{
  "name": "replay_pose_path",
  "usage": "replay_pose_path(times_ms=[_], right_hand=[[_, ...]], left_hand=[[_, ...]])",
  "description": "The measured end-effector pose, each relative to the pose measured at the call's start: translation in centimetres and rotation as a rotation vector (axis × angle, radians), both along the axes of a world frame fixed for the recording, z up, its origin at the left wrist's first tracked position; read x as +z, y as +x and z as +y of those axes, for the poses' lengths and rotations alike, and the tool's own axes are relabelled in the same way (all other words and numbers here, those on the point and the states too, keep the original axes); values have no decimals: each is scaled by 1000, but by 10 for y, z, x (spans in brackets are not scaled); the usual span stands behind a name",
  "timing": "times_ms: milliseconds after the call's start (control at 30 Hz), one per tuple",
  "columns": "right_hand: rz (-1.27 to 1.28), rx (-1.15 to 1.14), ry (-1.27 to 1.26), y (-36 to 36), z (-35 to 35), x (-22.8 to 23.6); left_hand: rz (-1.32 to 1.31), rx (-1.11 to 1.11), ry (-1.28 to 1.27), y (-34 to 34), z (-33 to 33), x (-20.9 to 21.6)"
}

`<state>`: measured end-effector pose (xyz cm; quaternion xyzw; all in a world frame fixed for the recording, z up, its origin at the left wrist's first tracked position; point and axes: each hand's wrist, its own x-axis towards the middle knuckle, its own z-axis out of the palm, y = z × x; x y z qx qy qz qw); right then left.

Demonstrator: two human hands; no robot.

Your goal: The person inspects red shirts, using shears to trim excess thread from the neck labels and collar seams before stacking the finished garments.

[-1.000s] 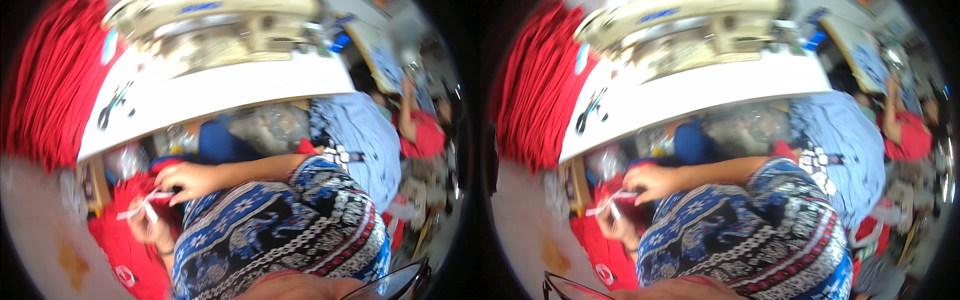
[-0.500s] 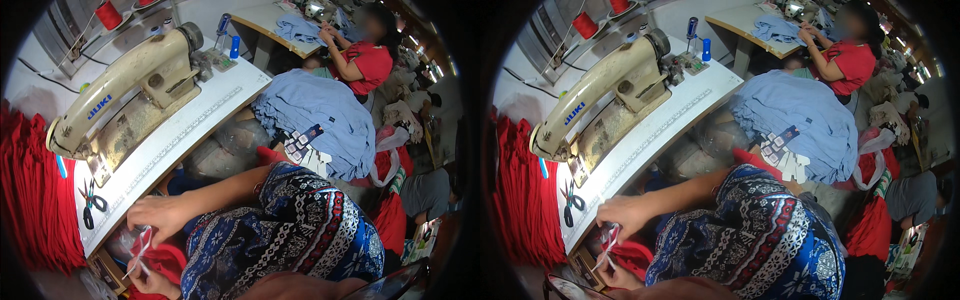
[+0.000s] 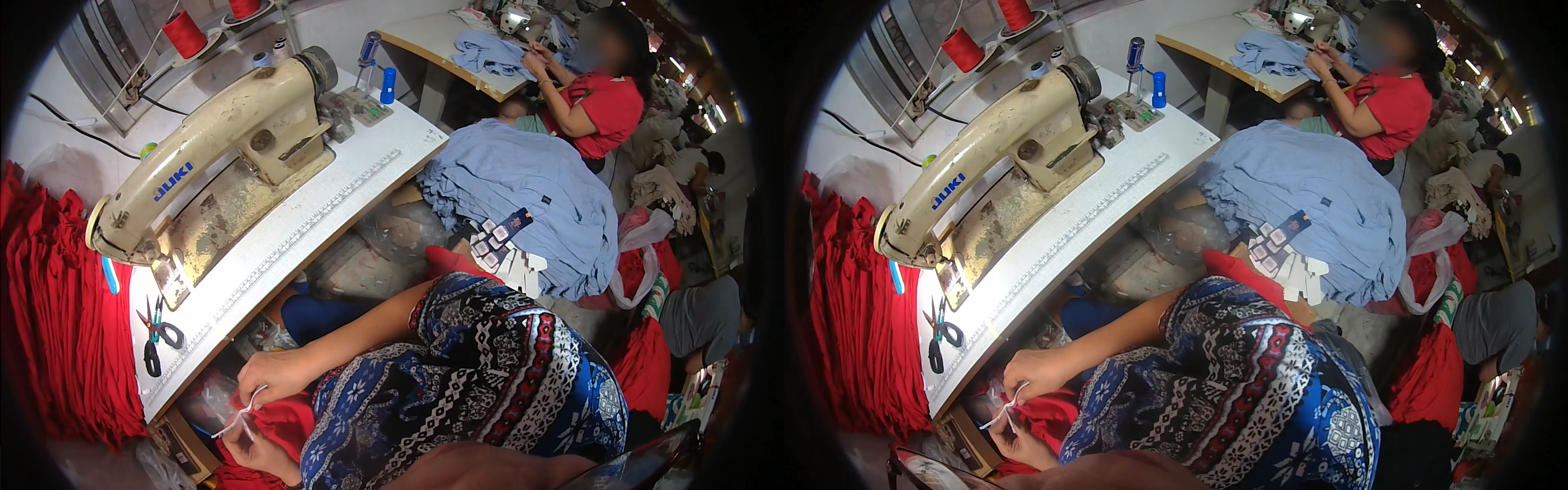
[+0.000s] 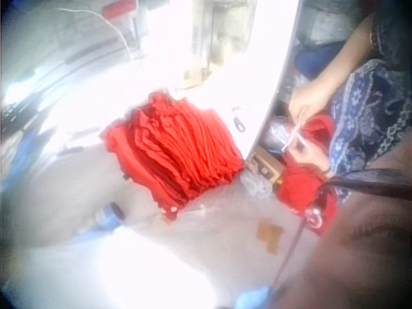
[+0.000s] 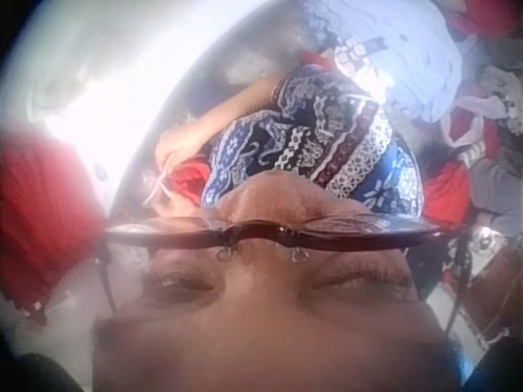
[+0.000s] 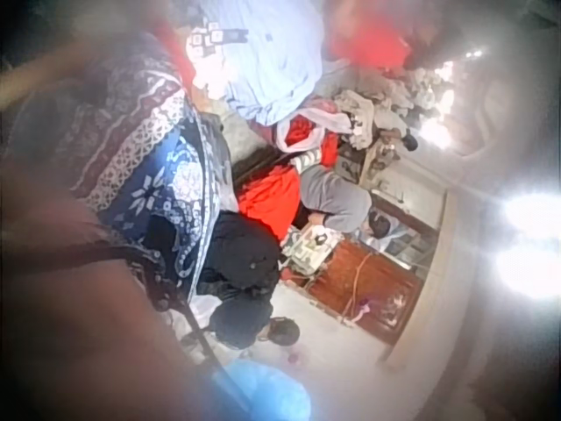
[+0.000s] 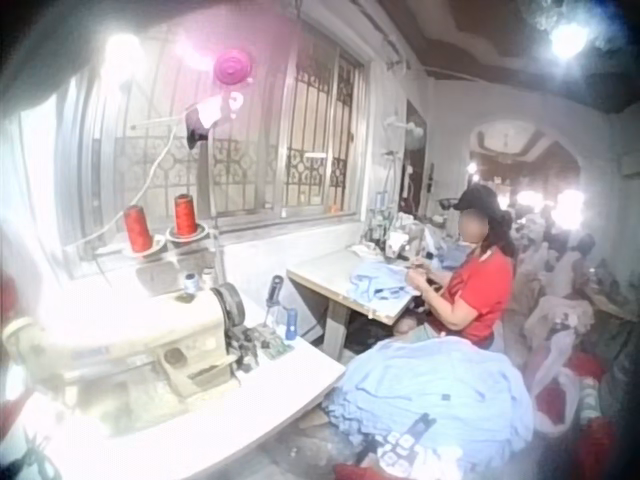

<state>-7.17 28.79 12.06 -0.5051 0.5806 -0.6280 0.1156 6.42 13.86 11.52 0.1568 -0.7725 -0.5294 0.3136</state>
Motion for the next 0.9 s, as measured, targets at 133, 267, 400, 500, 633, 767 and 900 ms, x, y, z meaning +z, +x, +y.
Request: replay_pose_path(times_ms=[133,267,400,500,633,767,900], right_hand=[[-31,19,22,2,3,2],[-17,18,88,1,2,-8],[187,-13,153,1,7,1],[235,146,322,-2,2,6],[296,63,382,6,-9,-5],[286,-68,288,11,-17,-15],[279,-141,240,15,-12,-13]], left_hand=[[-38,-37,11,3,-9,-6],[8,-58,41,0,-4,-7],[34,-103,19,-4,18,3],[-88,-90,61,-3,19,5],[-99,-109,142,-9,25,8],[-142,-95,297,-11,26,17],[-120,-36,301,-4,18,21]])
